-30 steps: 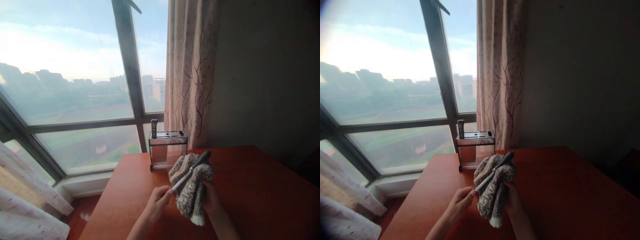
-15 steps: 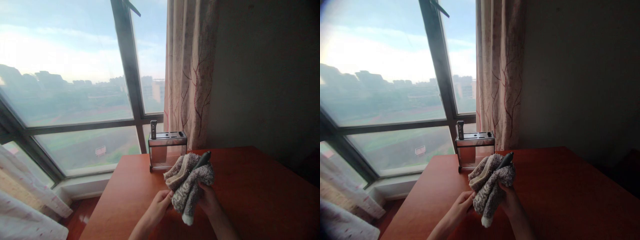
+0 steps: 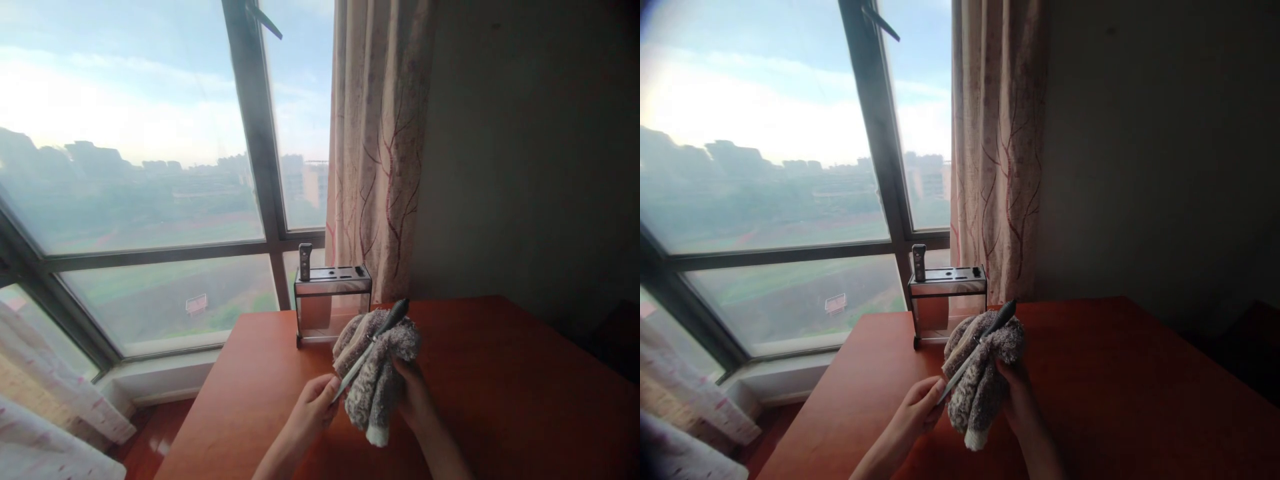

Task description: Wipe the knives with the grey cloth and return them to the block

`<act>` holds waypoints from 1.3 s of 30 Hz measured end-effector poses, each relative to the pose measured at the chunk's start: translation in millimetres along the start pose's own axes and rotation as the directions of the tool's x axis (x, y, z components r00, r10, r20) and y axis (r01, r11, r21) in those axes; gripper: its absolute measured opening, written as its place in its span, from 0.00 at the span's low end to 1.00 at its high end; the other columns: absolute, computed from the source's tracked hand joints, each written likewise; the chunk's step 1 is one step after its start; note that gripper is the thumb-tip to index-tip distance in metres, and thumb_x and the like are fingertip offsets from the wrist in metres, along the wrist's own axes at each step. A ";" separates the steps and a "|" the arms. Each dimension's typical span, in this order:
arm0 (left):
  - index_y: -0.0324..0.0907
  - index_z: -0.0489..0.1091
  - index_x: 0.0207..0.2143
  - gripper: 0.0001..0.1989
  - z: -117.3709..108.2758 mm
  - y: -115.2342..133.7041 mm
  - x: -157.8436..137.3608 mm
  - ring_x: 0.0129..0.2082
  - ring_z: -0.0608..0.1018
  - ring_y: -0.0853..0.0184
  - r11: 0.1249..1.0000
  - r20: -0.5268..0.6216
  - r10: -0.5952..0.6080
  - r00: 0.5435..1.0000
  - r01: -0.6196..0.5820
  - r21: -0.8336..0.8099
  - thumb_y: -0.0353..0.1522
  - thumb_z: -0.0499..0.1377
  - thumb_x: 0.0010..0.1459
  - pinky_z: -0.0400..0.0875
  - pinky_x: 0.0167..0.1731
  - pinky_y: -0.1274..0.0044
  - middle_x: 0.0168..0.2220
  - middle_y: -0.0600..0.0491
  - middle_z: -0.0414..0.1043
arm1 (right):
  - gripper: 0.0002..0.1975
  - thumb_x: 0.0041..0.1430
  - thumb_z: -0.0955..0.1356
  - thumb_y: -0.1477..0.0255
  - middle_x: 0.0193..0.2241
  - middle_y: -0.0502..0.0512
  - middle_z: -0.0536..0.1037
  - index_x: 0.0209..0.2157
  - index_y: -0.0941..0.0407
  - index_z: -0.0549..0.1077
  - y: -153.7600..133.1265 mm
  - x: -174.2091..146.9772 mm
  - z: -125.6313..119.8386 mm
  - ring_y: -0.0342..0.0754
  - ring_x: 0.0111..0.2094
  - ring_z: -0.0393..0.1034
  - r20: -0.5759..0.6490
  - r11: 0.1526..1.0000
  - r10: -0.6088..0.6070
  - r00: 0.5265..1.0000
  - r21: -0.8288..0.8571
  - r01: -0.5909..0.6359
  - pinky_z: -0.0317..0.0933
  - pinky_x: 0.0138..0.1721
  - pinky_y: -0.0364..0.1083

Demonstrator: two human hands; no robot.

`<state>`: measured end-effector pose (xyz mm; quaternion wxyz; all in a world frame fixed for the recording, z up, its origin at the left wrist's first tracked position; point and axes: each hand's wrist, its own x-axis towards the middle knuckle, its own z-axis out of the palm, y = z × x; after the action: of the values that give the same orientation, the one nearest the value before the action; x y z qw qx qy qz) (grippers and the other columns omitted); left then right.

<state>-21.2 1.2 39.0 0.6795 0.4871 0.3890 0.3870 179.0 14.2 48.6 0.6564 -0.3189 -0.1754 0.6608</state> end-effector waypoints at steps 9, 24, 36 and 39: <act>0.41 0.64 0.24 0.15 9.8 7.2 -9.7 0.23 0.63 0.71 0.599 -0.011 0.411 0.911 -0.261 0.757 0.38 0.50 0.62 0.54 0.25 0.78 0.22 0.56 0.63 | 0.31 0.38 0.78 0.63 0.40 0.52 0.81 0.47 0.52 0.73 9.4 0.2 4.9 0.56 0.45 0.74 -0.076 0.999 0.003 0.997 0.044 0.000 0.68 0.46 0.53; 0.41 0.60 0.23 0.23 9.6 3.9 -6.5 0.18 0.53 0.74 0.930 -0.045 0.155 0.987 -0.130 0.345 0.51 0.51 0.58 0.47 0.18 0.80 0.18 0.62 0.49 | 0.21 0.36 0.77 0.58 0.35 0.58 0.83 0.31 0.56 0.79 -5.8 11.3 -1.2 0.63 0.45 0.74 -0.041 0.735 -0.389 0.920 -0.616 0.283 0.63 0.50 0.56; 0.36 0.71 0.31 0.23 -0.6 7.5 -5.8 0.15 0.57 0.75 0.942 -0.116 0.204 0.972 -0.163 0.292 0.49 0.55 0.56 0.48 0.16 0.81 0.15 0.61 0.54 | 0.17 0.47 0.75 0.61 0.38 0.49 0.82 0.40 0.49 0.77 -30.8 11.4 -20.3 0.51 0.43 0.75 -0.049 0.988 -0.024 0.998 0.154 0.032 0.65 0.52 0.53; 0.38 0.71 0.28 0.17 3.9 10.5 -9.4 0.19 0.63 0.72 0.812 -0.096 0.295 0.951 -0.197 0.549 0.42 0.55 0.59 0.54 0.20 0.80 0.19 0.57 0.61 | 0.18 0.47 0.74 0.57 0.38 0.49 0.83 0.40 0.47 0.77 -30.1 7.7 -22.6 0.52 0.45 0.74 0.005 0.978 -0.029 1.000 0.208 0.027 0.62 0.54 0.56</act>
<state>-22.9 -6.3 51.4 0.4242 0.6664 0.4731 0.3901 217.0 19.9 50.1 0.6948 -0.2434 -0.1122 0.6674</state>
